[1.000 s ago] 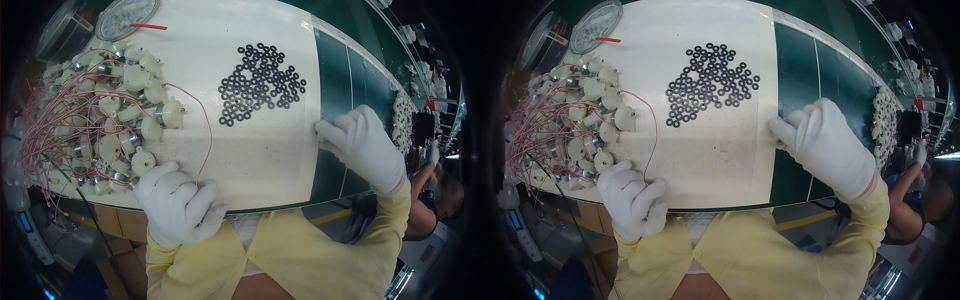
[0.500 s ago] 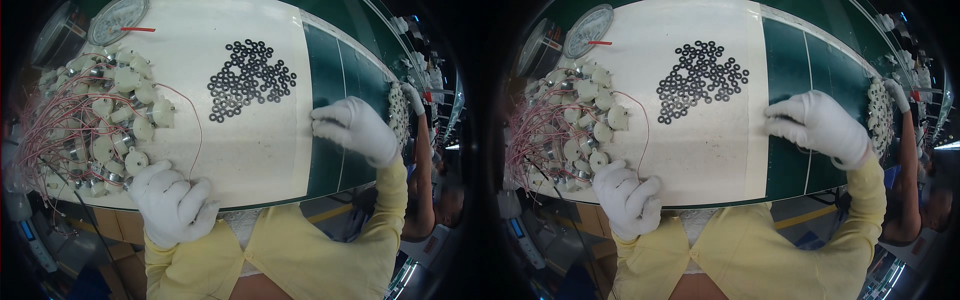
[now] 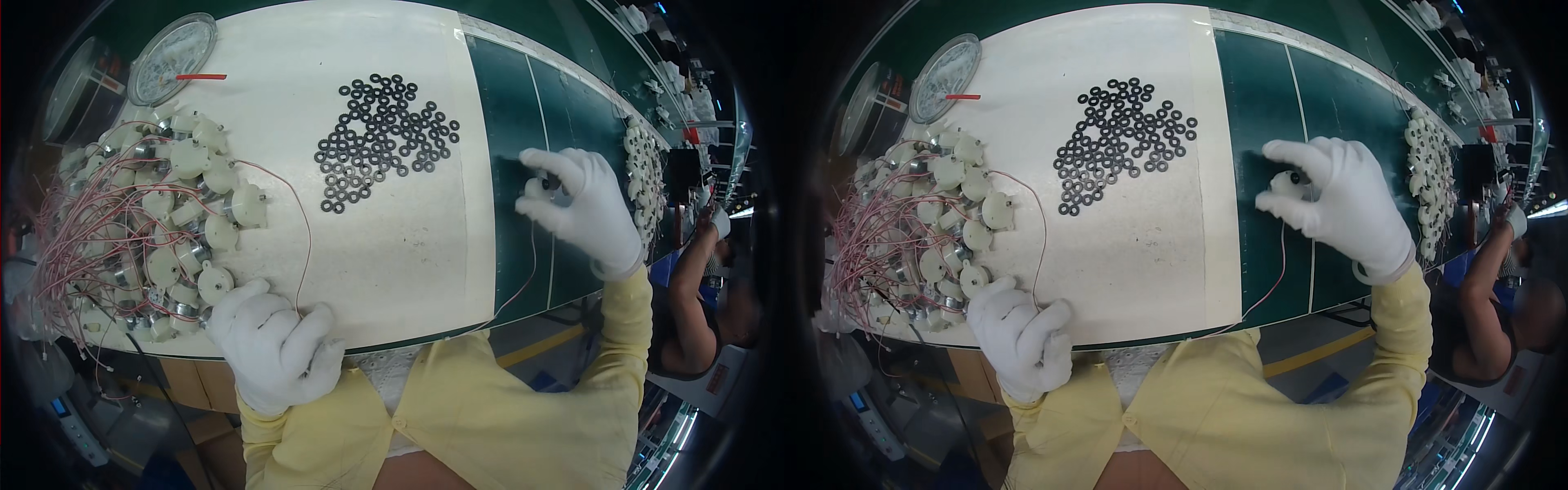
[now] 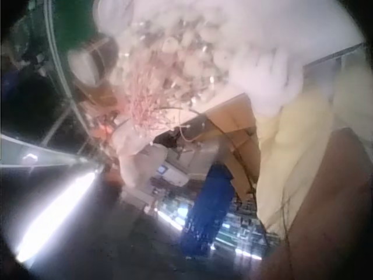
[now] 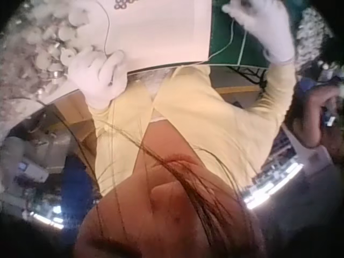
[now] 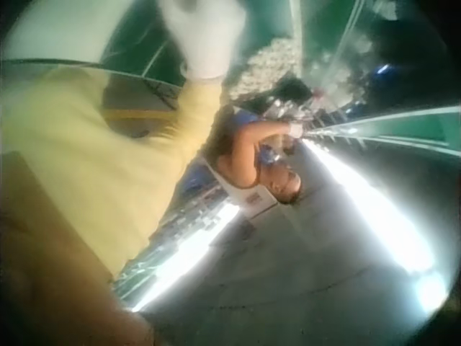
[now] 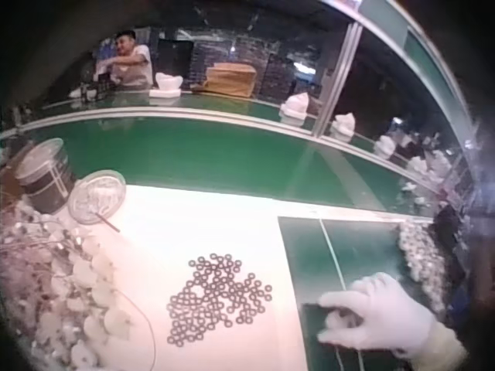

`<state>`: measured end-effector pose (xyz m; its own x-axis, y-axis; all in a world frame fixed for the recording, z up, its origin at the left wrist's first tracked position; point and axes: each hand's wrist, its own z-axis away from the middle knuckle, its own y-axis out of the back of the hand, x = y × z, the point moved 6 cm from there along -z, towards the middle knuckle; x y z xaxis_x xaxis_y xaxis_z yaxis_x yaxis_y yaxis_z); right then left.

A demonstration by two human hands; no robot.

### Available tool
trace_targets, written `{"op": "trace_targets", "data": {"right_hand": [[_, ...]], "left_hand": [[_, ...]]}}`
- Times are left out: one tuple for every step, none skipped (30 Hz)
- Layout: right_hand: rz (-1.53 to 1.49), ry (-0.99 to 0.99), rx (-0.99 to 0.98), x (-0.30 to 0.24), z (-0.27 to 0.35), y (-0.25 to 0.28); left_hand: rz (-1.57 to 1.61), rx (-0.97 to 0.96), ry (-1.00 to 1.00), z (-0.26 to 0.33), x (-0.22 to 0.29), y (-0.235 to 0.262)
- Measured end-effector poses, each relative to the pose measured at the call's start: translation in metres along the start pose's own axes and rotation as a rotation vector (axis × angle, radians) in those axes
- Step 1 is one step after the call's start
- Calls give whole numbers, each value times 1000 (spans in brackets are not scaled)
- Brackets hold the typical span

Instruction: The person assembles small white cylindrical electronic components by hand. They pick up a component, insert a small black washer into its central hole, and place the finished unit on the right side of the table. The process is repeated continuously with a pile of washers and components on the workbench.

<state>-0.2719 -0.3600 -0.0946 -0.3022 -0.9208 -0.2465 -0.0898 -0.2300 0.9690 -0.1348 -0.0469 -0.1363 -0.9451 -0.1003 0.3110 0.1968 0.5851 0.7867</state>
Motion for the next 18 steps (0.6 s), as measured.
{"op": "trace_targets", "data": {"right_hand": [[168, 154, 7, -12, 2, -1], [194, 139, -44, -10, 5, -2], [222, 182, 5, -10, 7, 1], [250, 227, 54, -8, 7, 2], [278, 272, 104, -7, 7, 3], [334, 296, 153, -5, 6, 4], [391, 319, 202, -3, 5, 4], [447, 343, 252, -3, 5, 5], [435, 336, 243, -2, 3, 7], [424, 329, 235, -3, 0, 12], [412, 322, 226, -3, -2, 17], [398, 284, 251, -3, -4, 24], [384, 246, 276, -3, -5, 31], [369, 208, 301, -1, -5, 35], [372, 188, 272, 1, -5, 34], [375, 169, 242, 4, -5, 32], [378, 149, 213, 7, -5, 31], [302, 97, 194, 11, -5, 30]], "left_hand": [[10, -6, 3, 0, 0, 0], [19, -11, 7, -1, -1, 0], [30, -15, 11, -1, -1, 0], [36, -23, 21, 0, -1, 0], [42, -30, 32, 2, 0, 0], [45, -39, 42, 3, 0, 0], [39, -27, 29, 2, 0, 0], [34, -14, 17, 0, 0, 0], [27, -2, 6, -1, -1, 0], [19, -6, 6, -1, -1, 0], [10, -10, 6, -1, -1, 0], [4, -14, 4, 0, 0, 0], [6, -14, 7, 0, 0, 0], [8, -14, 9, 0, 0, 0], [12, -15, 9, 0, 0, 0], [7, -14, 9, 0, 0, 0], [1, -13, 10, 0, 1, 0], [-6, -11, 14, 0, 1, 0]]}}
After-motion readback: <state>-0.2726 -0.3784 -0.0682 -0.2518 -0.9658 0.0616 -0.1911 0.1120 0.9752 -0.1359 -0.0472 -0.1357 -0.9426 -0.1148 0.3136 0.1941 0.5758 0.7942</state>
